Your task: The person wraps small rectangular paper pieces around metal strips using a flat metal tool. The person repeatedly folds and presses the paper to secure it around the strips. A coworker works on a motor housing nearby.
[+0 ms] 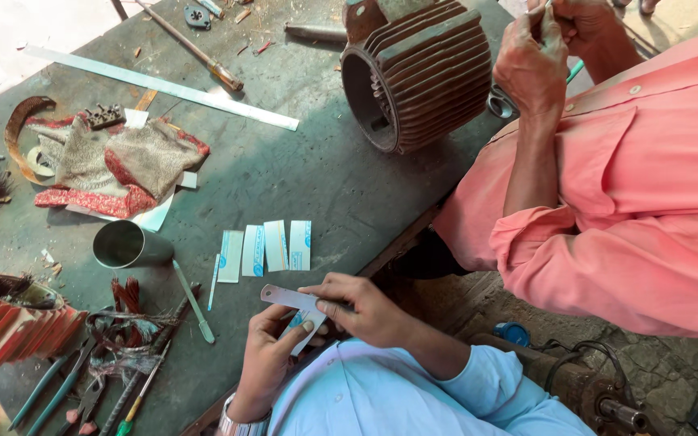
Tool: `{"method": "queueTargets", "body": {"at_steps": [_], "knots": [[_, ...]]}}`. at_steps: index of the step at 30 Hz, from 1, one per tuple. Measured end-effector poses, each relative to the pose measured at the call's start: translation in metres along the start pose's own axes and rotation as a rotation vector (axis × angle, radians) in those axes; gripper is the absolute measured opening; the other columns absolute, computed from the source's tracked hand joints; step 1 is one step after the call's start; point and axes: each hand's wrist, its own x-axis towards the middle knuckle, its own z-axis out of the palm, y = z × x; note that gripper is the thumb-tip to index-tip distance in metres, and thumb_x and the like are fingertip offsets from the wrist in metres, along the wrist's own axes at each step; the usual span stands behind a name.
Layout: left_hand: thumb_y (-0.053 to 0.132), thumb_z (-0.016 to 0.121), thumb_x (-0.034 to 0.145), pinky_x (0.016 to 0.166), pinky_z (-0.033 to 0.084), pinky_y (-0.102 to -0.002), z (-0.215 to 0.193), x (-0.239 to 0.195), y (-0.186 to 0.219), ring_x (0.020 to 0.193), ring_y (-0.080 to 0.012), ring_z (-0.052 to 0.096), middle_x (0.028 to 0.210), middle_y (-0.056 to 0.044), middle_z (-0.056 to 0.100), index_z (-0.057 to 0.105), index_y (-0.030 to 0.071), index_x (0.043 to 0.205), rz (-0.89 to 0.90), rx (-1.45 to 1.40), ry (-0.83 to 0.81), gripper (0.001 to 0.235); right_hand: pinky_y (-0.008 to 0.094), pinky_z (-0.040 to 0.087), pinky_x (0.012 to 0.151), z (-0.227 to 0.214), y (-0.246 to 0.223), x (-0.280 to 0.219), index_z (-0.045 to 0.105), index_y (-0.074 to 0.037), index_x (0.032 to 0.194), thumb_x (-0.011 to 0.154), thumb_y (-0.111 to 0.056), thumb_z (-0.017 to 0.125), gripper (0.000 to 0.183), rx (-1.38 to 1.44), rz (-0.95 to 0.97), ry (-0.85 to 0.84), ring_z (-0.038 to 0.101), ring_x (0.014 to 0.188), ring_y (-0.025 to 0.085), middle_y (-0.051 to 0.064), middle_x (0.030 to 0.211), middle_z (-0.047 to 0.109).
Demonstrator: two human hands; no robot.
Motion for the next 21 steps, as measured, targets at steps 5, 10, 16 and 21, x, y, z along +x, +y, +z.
{"method": "queueTargets", "body": {"at_steps": [5, 10, 16, 21], "knots": [[0.011, 0.078, 0.089, 0.072, 0.058, -0.026, 0.011, 0.001, 0.006, 0.083, -0.0114, 0.071, 0.092, -0.007, 0.079, 0.077, -0.005, 0.101, 0.207, 0.308, 0.046, 0.020, 0.024, 0.056, 0.072, -0.001, 0.000, -0.003, 0.076, 0.002, 0.115, 0.095, -0.007, 0.074, 0.022, 0.009, -0.115, 0.095, 0.067, 0.083, 0.009, 0.006, 0.092, 0.068], [0.012, 0.078, 0.092, 0.069, 0.060, -0.027, 0.016, -0.003, 0.006, 0.078, -0.0118, 0.073, 0.088, -0.009, 0.079, 0.078, -0.003, 0.099, 0.187, 0.177, 0.096, 0.017, 0.022, 0.059, 0.065, -0.008, -0.004, -0.006, 0.075, 0.001, 0.118, 0.093, -0.003, 0.069, 0.026, 0.140, 0.014, 0.042, 0.069, 0.077, 0.009, 0.003, 0.098, 0.065], [0.006, 0.077, 0.092, 0.082, 0.059, -0.027, 0.019, -0.005, 0.006, 0.092, -0.0102, 0.071, 0.102, -0.008, 0.078, 0.075, -0.002, 0.108, 0.279, 0.011, 0.082, 0.018, 0.020, 0.054, 0.060, -0.003, -0.008, -0.003, 0.074, 0.003, 0.119, 0.093, 0.001, 0.070, 0.026, 0.136, 0.013, 0.066, 0.067, 0.076, 0.008, 0.006, 0.101, 0.066], [0.007, 0.078, 0.092, 0.083, 0.059, -0.027, 0.015, -0.006, 0.001, 0.092, -0.0102, 0.072, 0.102, -0.008, 0.079, 0.076, -0.001, 0.109, 0.258, -0.004, 0.091, 0.019, 0.020, 0.056, 0.060, 0.000, -0.004, -0.001, 0.072, 0.004, 0.119, 0.091, 0.003, 0.071, 0.027, 0.161, 0.013, 0.082, 0.068, 0.076, 0.008, 0.005, 0.101, 0.064]]}}
